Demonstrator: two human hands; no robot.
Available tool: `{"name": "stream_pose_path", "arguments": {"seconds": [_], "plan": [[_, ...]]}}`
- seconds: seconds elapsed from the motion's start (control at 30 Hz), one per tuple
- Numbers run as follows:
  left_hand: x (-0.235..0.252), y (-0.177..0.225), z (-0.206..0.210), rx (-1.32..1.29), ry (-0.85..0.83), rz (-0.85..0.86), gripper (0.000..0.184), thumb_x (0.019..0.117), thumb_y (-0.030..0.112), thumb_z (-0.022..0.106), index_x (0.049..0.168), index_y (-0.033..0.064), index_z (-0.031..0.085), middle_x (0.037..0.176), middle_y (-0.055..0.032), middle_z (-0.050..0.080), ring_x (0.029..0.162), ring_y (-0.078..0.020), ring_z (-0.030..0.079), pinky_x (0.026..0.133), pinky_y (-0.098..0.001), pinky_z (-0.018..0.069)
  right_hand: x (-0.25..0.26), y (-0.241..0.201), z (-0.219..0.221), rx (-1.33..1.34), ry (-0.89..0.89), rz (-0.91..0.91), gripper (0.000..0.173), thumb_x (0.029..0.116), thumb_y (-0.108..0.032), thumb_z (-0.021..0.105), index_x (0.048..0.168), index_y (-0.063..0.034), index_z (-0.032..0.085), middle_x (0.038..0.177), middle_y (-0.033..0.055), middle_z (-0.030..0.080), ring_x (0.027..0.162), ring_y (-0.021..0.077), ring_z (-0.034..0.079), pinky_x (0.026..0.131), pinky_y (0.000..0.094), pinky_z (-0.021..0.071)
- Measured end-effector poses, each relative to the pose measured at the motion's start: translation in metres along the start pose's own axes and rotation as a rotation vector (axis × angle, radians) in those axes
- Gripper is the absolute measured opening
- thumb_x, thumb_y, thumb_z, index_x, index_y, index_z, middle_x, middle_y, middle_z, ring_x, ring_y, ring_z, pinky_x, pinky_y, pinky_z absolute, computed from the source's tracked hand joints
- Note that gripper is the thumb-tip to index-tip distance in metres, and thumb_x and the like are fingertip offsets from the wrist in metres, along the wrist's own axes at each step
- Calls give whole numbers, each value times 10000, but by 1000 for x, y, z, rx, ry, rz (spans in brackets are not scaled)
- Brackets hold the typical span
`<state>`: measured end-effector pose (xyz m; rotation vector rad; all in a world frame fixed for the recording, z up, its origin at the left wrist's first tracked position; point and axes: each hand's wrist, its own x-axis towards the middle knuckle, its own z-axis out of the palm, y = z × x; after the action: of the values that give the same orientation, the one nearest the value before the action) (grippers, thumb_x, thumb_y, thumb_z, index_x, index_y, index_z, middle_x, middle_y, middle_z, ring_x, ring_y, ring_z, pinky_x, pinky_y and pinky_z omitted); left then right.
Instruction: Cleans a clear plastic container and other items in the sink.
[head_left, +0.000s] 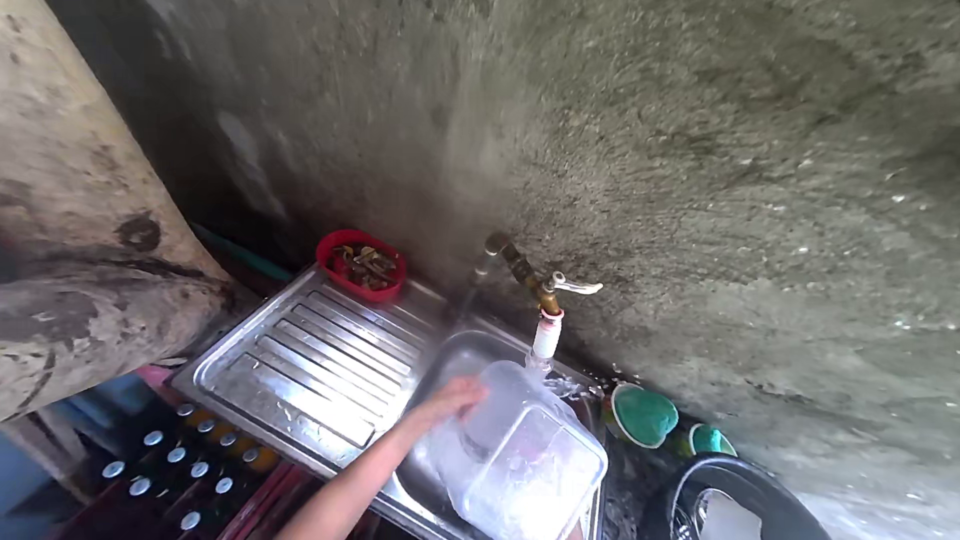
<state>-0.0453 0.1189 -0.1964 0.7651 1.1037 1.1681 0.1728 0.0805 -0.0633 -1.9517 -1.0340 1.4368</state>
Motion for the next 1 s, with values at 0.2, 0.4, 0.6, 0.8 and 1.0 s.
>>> {"name": "stream_pose_path", "arguments": {"seconds": [0.2, 0.4, 0.6, 0.8, 1.0], "plan": [[-9, 15, -28, -47, 299, -81, 358, 1130, 295, 355, 921, 64, 531, 564, 55, 454, 427, -33, 448, 428, -181, 425, 165, 56, 24, 218, -4, -291, 280, 1076, -139, 466, 1195, 76, 601, 952, 122, 673, 800, 118, 647, 717, 305, 564], [-13, 34, -29, 85, 477, -98, 375, 1127, 290, 378, 1069, -37, 552, 630, 15, 497, 472, -59, 516, 492, -219, 505, 172, -2, 55, 319, -113, -164, 335, 1113, -165, 380, 1232, 79, 576, 973, 108, 651, 796, 109, 624, 714, 264, 535], [-9, 37, -28, 137, 466, -38, 335, 1122, 243, 401, 1064, -43, 565, 616, 11, 514, 471, -50, 532, 488, -202, 509, 143, -36, 70, 814, -255, 135, 186, 1090, -211, 376, 1061, -89, 513, 825, 33, 572, 701, 115, 602, 656, 264, 544], [-9, 44, -22, 157, 478, -39, 364, 1120, 289, 407, 1092, -36, 568, 641, -4, 532, 489, -65, 541, 512, -227, 524, 132, -51, 80, 1013, -474, 381, 368, 1098, -425, 273, 1058, -131, 489, 823, 41, 580, 674, 133, 623, 622, 255, 557], [-13, 43, -18, 244, 429, 30, 329, 1119, 282, 402, 1023, 15, 569, 630, 46, 525, 471, -30, 542, 473, -216, 533, 126, -52, 73, 1017, -548, 367, 262, 1119, -273, 312, 985, -143, 496, 731, -23, 537, 547, 7, 546, 502, 107, 479]]}}
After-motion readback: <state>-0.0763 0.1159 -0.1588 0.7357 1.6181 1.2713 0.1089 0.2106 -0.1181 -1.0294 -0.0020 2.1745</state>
